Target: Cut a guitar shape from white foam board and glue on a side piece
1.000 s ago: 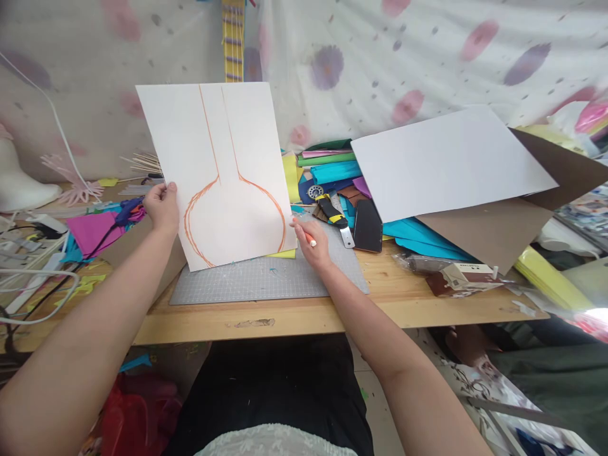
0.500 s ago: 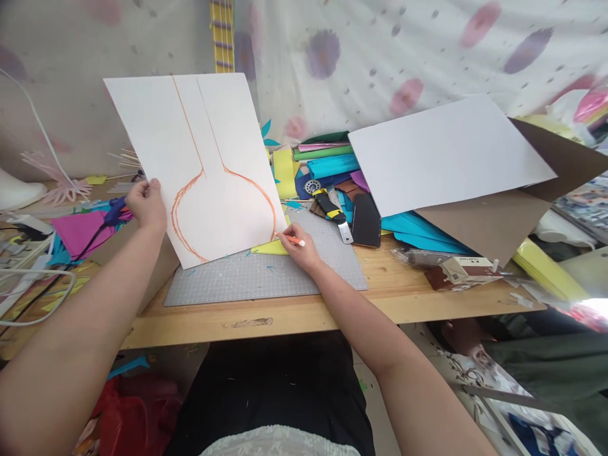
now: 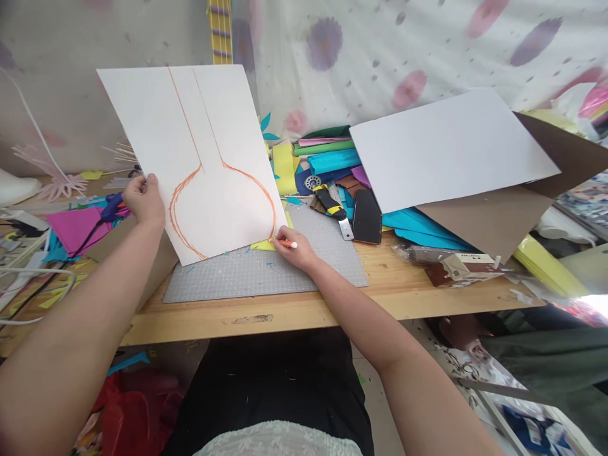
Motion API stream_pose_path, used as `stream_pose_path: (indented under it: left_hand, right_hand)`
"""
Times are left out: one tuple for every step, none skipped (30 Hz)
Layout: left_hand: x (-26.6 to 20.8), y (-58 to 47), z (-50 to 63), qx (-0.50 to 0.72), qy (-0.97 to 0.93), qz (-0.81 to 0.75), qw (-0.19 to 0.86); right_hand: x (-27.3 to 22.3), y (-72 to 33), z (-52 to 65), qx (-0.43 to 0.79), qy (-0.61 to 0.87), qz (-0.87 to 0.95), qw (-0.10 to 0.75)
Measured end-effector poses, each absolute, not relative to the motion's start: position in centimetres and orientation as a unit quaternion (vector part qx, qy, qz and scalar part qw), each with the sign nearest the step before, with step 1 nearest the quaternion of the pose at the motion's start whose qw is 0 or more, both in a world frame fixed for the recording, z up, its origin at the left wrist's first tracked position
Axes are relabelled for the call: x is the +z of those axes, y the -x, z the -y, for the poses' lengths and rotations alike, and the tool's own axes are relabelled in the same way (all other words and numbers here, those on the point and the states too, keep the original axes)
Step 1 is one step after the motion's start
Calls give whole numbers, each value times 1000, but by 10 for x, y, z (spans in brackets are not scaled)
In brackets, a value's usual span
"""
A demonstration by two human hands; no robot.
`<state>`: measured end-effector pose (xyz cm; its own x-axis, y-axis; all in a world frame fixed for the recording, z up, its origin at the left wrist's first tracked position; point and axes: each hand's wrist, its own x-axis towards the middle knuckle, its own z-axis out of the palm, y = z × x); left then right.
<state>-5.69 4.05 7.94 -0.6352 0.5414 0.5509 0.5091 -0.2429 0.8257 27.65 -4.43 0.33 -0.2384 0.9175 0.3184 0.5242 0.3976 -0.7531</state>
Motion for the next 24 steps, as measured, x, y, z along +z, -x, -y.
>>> stream_pose_path:
  left_hand:
    - [79, 57, -40, 663, -427, -614, 14]
    - [79, 57, -40, 663, -429, -613, 14]
    - [79, 58, -41, 661, -432, -613, 13]
    - [78, 59, -41, 659, -435, -613, 10]
    - [77, 60, -42, 658, -438, -613, 8]
    - [76, 61, -43, 657, -440, -612, 6]
    - [75, 62, -44, 657, -441, -611, 6]
    - [75, 62, -44, 658, -441, -610, 6]
    - [75, 63, -45, 659, -441, -610, 6]
    - [75, 62, -45, 659, -441, -609, 6]
    - [75, 62, -44, 660, -439, -610, 6]
    - [76, 61, -44, 659, -438, -611, 7]
    - [76, 61, -43, 658, -437, -613, 8]
    - [77, 60, -43, 657, -437, -615, 8]
    - [77, 60, -42, 655, -436, -617, 9]
    - [78, 59, -42, 654, -436, -618, 9]
    - [78, 59, -42, 654, -435, -619, 11]
    - [78, 60, -42, 654, -435, -619, 12]
    - [77, 60, -42, 655, -434, -618, 12]
    - [77, 60, -43, 657, -434, -616, 13]
    - [77, 60, -43, 660, -432, -614, 16]
    - [78, 61, -44, 664, -430, -611, 19]
    - [79, 61, -45, 670, -426, -607, 27]
    - [81, 62, -45, 679, -421, -600, 41]
  right_hand:
    - [3, -277, 45, 261, 481, 746, 379]
    - [3, -277, 45, 263, 483, 743, 381]
    - [3, -278, 45, 263, 488, 736, 388]
    - [4, -278, 44, 261, 496, 728, 395]
    - [4, -278, 44, 258, 503, 721, 400]
    - [4, -278, 44, 254, 508, 717, 403]
    - [4, -278, 44, 250, 511, 717, 402]
    - [4, -277, 44, 247, 512, 720, 399]
    - [4, -276, 44, 244, 508, 726, 393]
    - [4, -275, 44, 243, 502, 735, 385]
    - [4, -275, 45, 244, 494, 744, 378]
    - [3, -274, 45, 245, 487, 751, 373]
    - [3, -274, 45, 248, 483, 753, 372]
    - [3, -274, 45, 250, 484, 751, 374]
    - [3, -274, 45, 250, 489, 744, 380]
    - [3, -274, 45, 249, 496, 736, 388]
    - [3, -275, 45, 247, 503, 729, 394]
    - [3, -275, 45, 244, 507, 725, 397]
    - [3, -275, 45, 244, 507, 724, 398]
    - [4, -275, 45, 248, 503, 726, 397]
    - [5, -275, 46, 256, 498, 727, 396]
    - [5, -275, 47, 269, 493, 725, 399]
    - [6, -275, 48, 284, 489, 718, 407]
    - [7, -276, 49, 299, 485, 706, 420]
